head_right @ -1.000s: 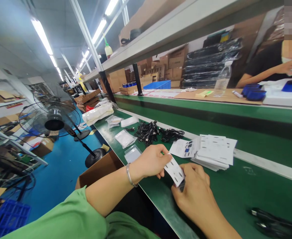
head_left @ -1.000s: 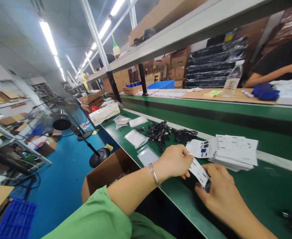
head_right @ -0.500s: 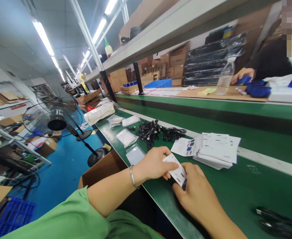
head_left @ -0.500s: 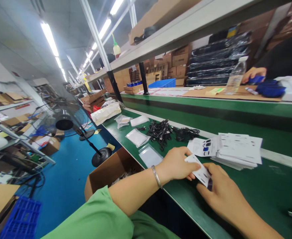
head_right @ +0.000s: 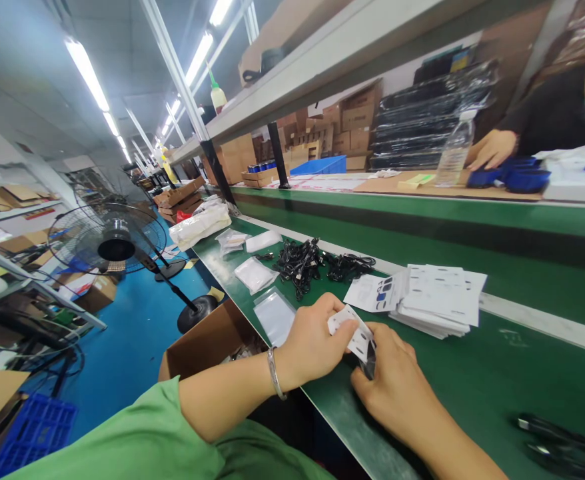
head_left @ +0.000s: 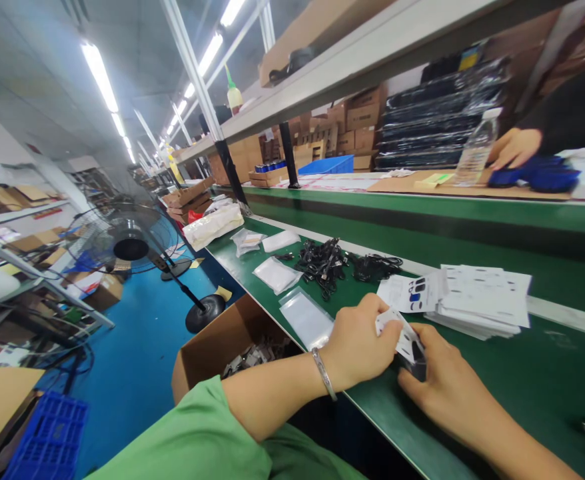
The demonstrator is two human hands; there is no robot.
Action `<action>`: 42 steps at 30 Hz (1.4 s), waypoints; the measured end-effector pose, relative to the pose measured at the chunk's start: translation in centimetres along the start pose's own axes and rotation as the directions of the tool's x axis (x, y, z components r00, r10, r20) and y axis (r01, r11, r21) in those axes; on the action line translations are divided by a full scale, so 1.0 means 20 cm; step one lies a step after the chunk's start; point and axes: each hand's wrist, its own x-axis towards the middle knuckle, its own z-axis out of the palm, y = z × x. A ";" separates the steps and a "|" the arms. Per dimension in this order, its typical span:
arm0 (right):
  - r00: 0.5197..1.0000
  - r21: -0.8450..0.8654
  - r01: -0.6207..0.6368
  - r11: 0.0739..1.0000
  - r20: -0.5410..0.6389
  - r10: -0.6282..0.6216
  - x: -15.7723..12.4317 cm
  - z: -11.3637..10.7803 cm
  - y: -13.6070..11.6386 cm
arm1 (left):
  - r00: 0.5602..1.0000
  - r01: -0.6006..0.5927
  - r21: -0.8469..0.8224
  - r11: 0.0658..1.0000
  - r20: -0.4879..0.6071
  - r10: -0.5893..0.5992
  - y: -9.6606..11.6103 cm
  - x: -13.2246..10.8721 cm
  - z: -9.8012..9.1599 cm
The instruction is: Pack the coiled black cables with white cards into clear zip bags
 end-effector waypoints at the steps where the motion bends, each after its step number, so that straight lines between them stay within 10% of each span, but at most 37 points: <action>1: 1.000 -0.003 -0.008 1.000 0.013 0.008 0.00 0.00 0.00 | 1.000 -0.029 0.030 0.999 -0.003 0.029 0.00 0.00 0.00; 6: 0.998 0.005 -0.049 0.999 0.041 0.049 0.00 0.00 0.01 | 0.990 -0.143 0.063 0.988 0.017 0.142 -0.02 0.00 0.01; 16: 0.989 0.132 -0.145 0.981 0.026 0.143 -0.01 0.01 0.00 | 0.944 0.302 -0.154 0.941 0.184 -0.273 -0.06 0.08 0.00; 33: 0.986 0.313 -0.143 0.939 0.133 0.105 -0.05 0.08 0.15 | 0.956 0.230 0.061 0.971 0.172 -0.238 0.03 0.06 -0.02; 42: 0.972 0.007 -0.076 0.997 -0.223 0.076 -0.02 -0.07 0.11 | 0.997 0.076 -0.013 0.997 0.034 -0.076 0.01 0.04 -0.01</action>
